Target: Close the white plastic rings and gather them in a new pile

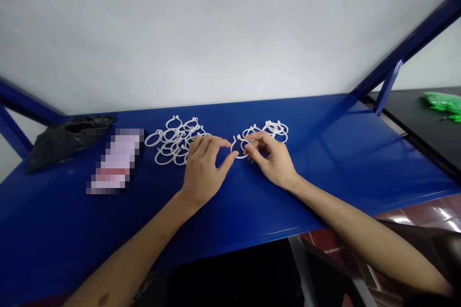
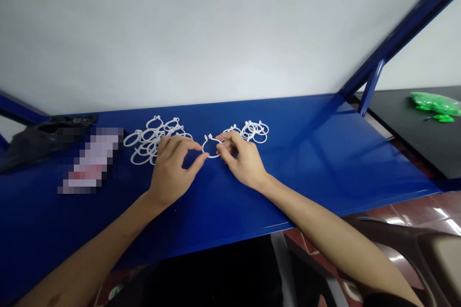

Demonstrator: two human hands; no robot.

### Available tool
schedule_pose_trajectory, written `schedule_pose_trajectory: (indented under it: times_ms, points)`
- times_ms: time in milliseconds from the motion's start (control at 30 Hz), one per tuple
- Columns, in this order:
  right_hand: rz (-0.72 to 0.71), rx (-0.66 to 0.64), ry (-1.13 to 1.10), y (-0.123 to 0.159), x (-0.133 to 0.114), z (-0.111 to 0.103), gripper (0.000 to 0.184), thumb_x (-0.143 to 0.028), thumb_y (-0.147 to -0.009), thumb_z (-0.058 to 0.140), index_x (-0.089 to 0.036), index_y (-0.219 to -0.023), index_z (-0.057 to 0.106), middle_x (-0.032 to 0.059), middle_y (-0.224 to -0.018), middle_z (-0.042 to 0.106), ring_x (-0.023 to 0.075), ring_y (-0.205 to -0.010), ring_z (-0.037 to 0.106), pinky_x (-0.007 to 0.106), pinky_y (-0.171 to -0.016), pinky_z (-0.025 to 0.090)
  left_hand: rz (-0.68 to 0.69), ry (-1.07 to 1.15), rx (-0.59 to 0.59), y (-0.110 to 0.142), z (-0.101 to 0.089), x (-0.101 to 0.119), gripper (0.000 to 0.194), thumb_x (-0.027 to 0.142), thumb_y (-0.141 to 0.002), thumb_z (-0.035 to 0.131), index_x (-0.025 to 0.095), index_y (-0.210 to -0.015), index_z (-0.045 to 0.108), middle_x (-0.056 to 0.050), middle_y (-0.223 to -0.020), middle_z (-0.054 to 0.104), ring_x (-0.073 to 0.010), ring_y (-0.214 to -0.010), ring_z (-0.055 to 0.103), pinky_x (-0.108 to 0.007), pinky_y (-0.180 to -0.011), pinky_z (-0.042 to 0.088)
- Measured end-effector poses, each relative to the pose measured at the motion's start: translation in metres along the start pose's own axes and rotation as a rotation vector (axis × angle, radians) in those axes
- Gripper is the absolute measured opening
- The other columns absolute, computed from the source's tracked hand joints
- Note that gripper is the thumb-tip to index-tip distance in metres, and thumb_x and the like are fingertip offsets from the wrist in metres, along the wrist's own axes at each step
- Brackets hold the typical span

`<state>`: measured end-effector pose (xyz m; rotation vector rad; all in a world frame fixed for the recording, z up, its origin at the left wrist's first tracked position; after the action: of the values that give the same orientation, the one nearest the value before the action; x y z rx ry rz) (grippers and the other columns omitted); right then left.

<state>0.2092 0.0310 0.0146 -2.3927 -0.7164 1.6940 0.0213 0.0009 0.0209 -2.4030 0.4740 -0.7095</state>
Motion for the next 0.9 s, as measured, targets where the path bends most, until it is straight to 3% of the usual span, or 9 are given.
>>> schedule_pose_trajectory:
  times_ms: [133, 267, 400, 600, 700, 800, 900]
  points:
    - [-0.036, -0.058, 0.02, 0.002, 0.0, 0.001, 0.017, -0.03, -0.097, 0.06, -0.019, -0.109, 0.064, 0.0019, -0.084, 0.073, 0.0127, -0.072, 0.068, 0.025, -0.064, 0.054, -0.257, 0.224, -0.08, -0.002, 0.001, -0.005, 0.012, 0.033, -0.093, 0.064, 0.025, -0.093, 0.073, -0.001, -0.086, 0.072, -0.0158, -0.072, 0.061, -0.032, -0.071, 0.052]
    - [-0.1, -0.08, 0.081, 0.005, -0.005, 0.001, 0.012, -0.029, -0.097, 0.061, -0.018, -0.097, 0.066, 0.0016, -0.081, 0.073, 0.0116, -0.067, 0.067, 0.024, -0.061, 0.052, -0.356, 0.353, -0.055, -0.001, 0.003, -0.004, 0.012, 0.029, -0.09, 0.066, 0.024, -0.084, 0.074, 0.0, -0.083, 0.071, -0.0125, -0.063, 0.059, -0.028, -0.065, 0.051]
    - [-0.189, -0.104, 0.115, 0.008, -0.006, -0.002, 0.013, -0.026, -0.099, 0.059, -0.019, -0.09, 0.064, 0.004, -0.09, 0.075, 0.0134, -0.077, 0.071, 0.026, -0.069, 0.055, -0.322, 0.394, -0.015, 0.003, 0.005, 0.002, 0.013, 0.022, -0.089, 0.066, 0.023, -0.078, 0.072, 0.001, -0.079, 0.069, -0.0125, -0.067, 0.06, -0.028, -0.068, 0.051]
    - [-0.354, -0.168, 0.214, 0.01, 0.002, -0.003, 0.016, -0.024, -0.103, 0.05, -0.02, -0.099, 0.065, 0.0055, -0.096, 0.073, 0.0151, -0.088, 0.07, 0.03, -0.079, 0.057, -0.139, 0.322, -0.046, 0.005, 0.004, 0.007, 0.014, 0.017, -0.091, 0.063, 0.023, -0.081, 0.071, 0.0, -0.077, 0.07, -0.016, -0.077, 0.062, -0.03, -0.072, 0.053]
    - [-0.373, -0.084, 0.315, 0.002, 0.003, -0.006, 0.015, -0.026, -0.102, 0.052, -0.022, -0.101, 0.067, 0.0058, -0.098, 0.071, 0.0169, -0.09, 0.068, 0.033, -0.08, 0.057, -0.059, 0.183, -0.095, 0.0, 0.003, -0.001, 0.011, 0.027, -0.095, 0.062, 0.023, -0.094, 0.072, -0.003, -0.088, 0.074, -0.0199, -0.088, 0.062, -0.036, -0.083, 0.052]
    - [-0.348, 0.062, 0.441, -0.01, 0.007, -0.014, 0.016, -0.029, -0.1, 0.056, -0.023, -0.1, 0.07, 0.0068, -0.098, 0.069, 0.019, -0.087, 0.066, 0.036, -0.077, 0.057, -0.02, -0.043, -0.152, -0.004, 0.002, -0.018, 0.024, 0.038, -0.095, 0.061, 0.023, -0.111, 0.07, -0.008, -0.105, 0.071, -0.0258, -0.103, 0.058, -0.045, -0.094, 0.048]
    - [-0.313, 0.161, 0.584, -0.02, 0.02, -0.028, 0.019, -0.029, -0.099, 0.056, -0.024, -0.102, 0.074, 0.0076, -0.096, 0.067, 0.0216, -0.087, 0.062, 0.042, -0.079, 0.055, -0.054, -0.282, -0.181, -0.005, 0.001, -0.038, 0.028, 0.04, -0.095, 0.056, 0.021, -0.109, 0.072, -0.013, -0.112, 0.065, -0.0332, -0.111, 0.053, -0.052, -0.095, 0.045]
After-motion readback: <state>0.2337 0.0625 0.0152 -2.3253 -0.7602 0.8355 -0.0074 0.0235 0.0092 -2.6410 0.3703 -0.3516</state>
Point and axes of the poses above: each hand's wrist, its own y-axis away from the middle knuckle, its own z-axis out of the palm, x = y × z, the point moved 1 cm from there along -y, towards the middle knuckle
